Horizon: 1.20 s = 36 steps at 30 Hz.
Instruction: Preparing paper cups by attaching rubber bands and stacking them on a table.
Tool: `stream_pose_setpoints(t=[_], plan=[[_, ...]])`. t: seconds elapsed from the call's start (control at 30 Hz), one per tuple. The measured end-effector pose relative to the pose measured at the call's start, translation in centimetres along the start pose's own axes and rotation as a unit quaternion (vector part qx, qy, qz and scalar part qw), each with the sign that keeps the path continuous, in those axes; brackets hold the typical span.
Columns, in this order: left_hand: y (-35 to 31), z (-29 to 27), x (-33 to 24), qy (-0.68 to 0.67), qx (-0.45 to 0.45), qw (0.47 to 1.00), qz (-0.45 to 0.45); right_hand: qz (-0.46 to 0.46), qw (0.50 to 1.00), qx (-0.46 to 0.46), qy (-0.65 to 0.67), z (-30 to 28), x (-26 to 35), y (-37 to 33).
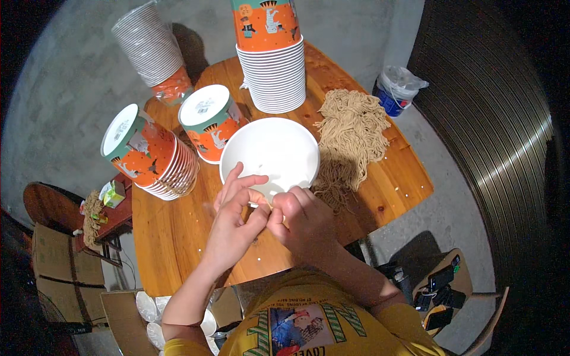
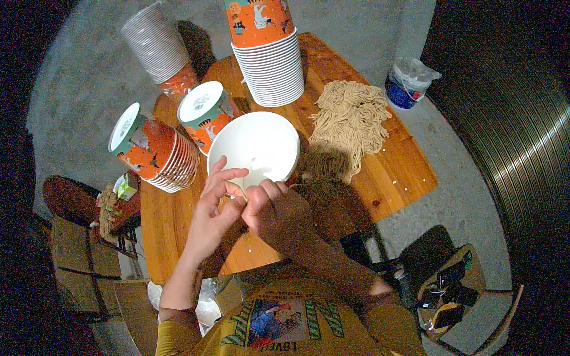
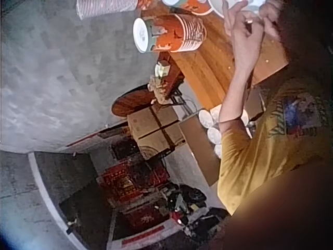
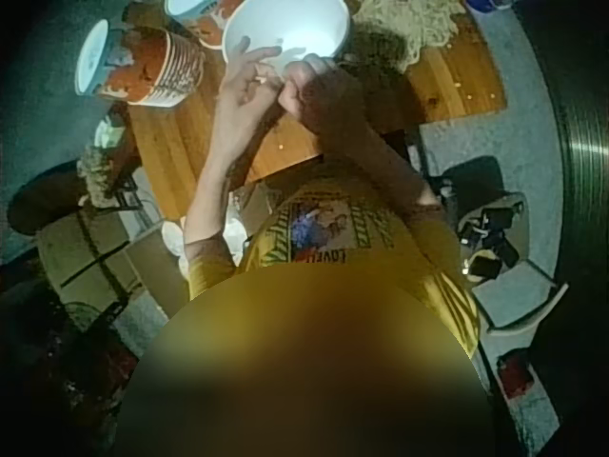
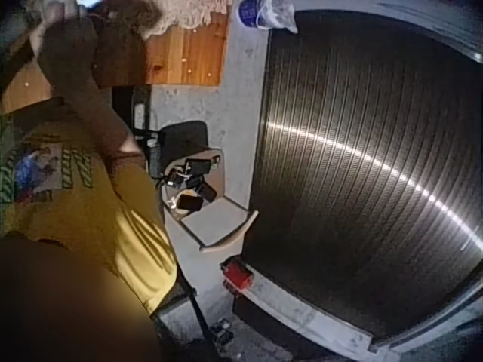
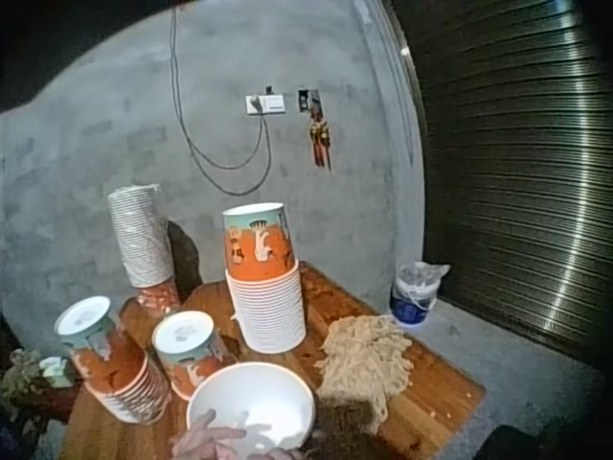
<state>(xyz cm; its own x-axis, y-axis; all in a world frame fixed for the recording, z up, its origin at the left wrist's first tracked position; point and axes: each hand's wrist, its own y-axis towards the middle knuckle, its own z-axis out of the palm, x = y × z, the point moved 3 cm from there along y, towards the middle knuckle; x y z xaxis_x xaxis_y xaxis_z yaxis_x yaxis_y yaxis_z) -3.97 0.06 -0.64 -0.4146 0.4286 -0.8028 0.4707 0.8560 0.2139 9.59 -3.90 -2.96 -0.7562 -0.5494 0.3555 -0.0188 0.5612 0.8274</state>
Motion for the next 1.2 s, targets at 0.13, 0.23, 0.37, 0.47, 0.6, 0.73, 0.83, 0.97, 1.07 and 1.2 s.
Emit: stream_pose_setpoints(t=[0.13,0.23,0.37,0.47,0.6,0.73,0.83,0.97,1.07,1.2], plan=[[-0.3,0.0,-0.3,0.028,-0.017,0.999,0.023,0.008,1.0,0.005,0.013,0.1,0.0,0.2],[-0.4,-0.2,-0.7,0.08,-0.087,0.991,0.07,0.024,0.999,0.016,0.021,0.0,-0.3,0.1],[-0.6,-0.4,-2.0,0.261,-0.124,0.939,0.188,0.039,0.999,-0.01,0.037,0.1,-0.4,0.0],[-0.4,-0.5,-2.0,0.27,-0.106,0.933,0.212,0.05,0.998,-0.008,0.046,0.2,-0.5,0.0],[-0.2,-0.7,-1.9,0.3,-0.085,0.918,0.247,0.052,0.997,-0.003,0.059,-0.1,-0.4,0.3],[0.3,-0.8,-2.1,0.293,-0.055,0.918,0.262,0.068,0.996,0.007,0.059,-0.2,-0.4,0.5],[0.5,-0.9,-2.4,0.293,-0.051,0.917,0.266,0.075,0.996,0.018,0.05,-0.3,-0.3,0.6],[0.9,-1.1,-2.5,0.262,-0.033,0.931,0.252,0.074,0.996,0.026,0.041,-0.2,-0.3,0.7],[1.2,-1.2,-2.2,0.237,-0.016,0.943,0.234,0.077,0.995,0.024,0.054,-0.3,-0.3,0.8],[1.7,-1.1,-1.7,0.186,0.01,0.96,0.207,0.083,0.994,0.019,0.066,-0.3,-0.5,0.7]])
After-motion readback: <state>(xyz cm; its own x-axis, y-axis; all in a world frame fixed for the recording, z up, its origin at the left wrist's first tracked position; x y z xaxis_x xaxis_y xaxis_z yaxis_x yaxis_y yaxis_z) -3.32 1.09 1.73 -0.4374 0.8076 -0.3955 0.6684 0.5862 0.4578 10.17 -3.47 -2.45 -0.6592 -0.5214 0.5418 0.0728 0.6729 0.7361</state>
